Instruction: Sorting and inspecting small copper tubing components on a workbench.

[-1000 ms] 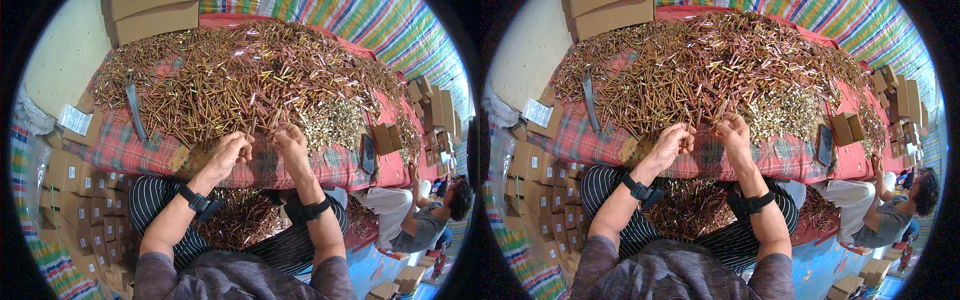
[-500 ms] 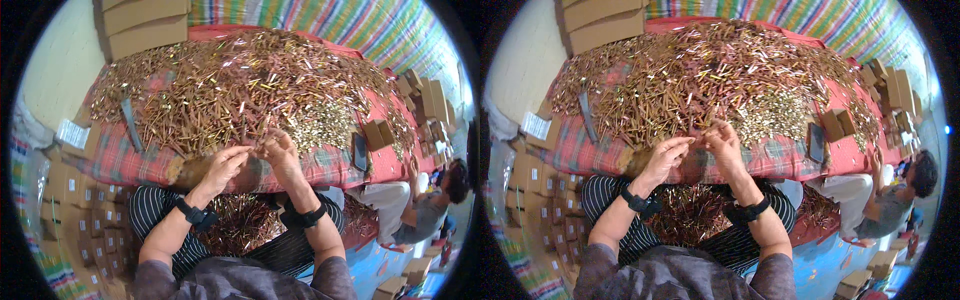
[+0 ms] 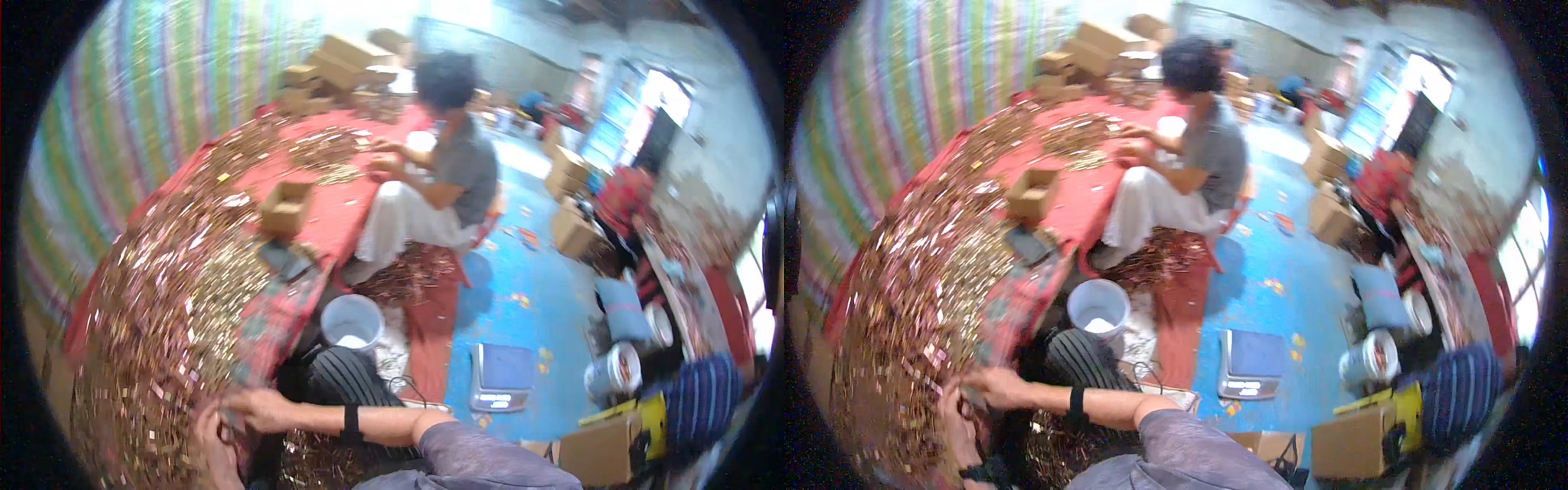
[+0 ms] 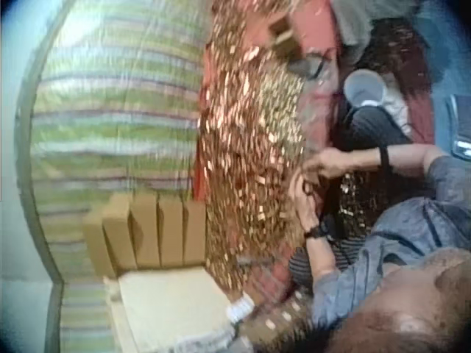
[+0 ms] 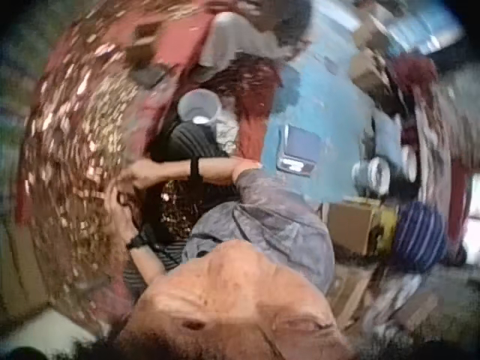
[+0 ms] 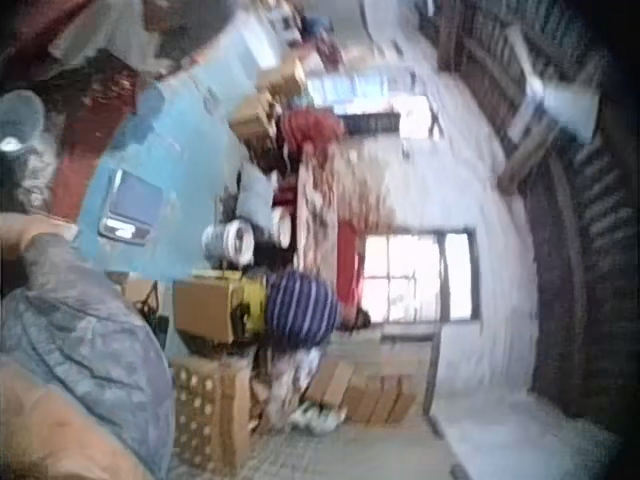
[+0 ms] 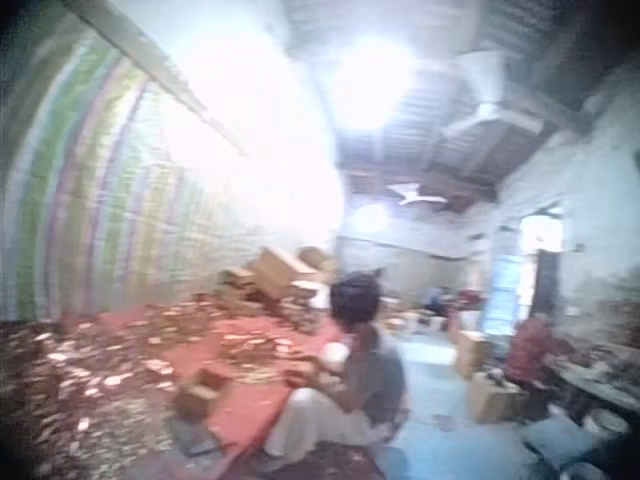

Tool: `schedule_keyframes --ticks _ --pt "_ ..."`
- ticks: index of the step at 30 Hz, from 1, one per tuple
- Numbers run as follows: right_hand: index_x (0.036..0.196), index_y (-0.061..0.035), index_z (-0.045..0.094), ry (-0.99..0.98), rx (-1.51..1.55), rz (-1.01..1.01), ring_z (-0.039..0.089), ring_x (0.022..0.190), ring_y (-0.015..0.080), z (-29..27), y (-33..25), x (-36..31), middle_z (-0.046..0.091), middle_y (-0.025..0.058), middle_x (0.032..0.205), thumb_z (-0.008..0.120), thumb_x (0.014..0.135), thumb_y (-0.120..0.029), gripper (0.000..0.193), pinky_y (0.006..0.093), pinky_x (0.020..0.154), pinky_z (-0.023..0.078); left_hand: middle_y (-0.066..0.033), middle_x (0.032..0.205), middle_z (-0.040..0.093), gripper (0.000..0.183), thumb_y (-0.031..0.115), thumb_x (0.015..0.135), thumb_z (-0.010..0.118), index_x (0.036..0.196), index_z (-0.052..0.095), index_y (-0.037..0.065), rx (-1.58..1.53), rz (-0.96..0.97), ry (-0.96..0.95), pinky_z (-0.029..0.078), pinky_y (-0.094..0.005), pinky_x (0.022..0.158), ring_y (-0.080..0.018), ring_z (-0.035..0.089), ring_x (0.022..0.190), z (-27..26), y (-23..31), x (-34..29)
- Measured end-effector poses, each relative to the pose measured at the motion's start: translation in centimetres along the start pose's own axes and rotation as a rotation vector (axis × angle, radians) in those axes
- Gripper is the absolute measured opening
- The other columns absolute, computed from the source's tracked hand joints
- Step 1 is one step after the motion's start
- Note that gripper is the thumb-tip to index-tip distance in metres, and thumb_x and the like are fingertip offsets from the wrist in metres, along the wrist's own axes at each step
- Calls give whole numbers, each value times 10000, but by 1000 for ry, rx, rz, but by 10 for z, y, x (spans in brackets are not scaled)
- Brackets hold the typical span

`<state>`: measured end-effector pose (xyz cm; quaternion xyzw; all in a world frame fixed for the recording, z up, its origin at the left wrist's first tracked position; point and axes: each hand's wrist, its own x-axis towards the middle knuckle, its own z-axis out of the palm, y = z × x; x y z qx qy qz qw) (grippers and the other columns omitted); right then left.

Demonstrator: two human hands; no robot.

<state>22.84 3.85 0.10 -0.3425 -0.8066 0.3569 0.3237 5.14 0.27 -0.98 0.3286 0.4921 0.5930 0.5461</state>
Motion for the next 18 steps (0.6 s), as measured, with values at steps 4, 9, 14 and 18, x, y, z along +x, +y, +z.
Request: schedule_keyframes --ticks 4,9,14,18 --pt "1172 -133 547 -211 -99 172 567 907 395 -17 1 -40 587 190 975 508 734 -64 445 464 744 470 47 704 504 245 170 893 517 1075 607 32 163 -96 -266 277 -161 420 -11 391 524 22 -10 -18" --pt "1018 -35 580 -55 -64 136 581 845 400 -12 14 -78 604 207 855 540 725 -65 297 474 666 459 36 755 536 271 239 917 546 1051 640 23 331 -266 -344 352 -210 543 -62 448 636 43 -1 -55" --pt "783 27 590 21 -61 130 560 745 431 5 30 -91 572 225 725 605 661 -55 147 471 580 418 -94 1077 613 386 266 898 570 1193 580 17 440 -133 -577 472 -336 787 -210 573 953 0 -60 -19" --pt "769 -11 603 -38 -98 108 593 735 396 15 40 -98 602 196 727 624 594 -71 187 460 584 438 31 753 532 258 243 908 572 1049 639 37 398 -290 -518 363 -225 552 -74 450 624 20 -43 -52"
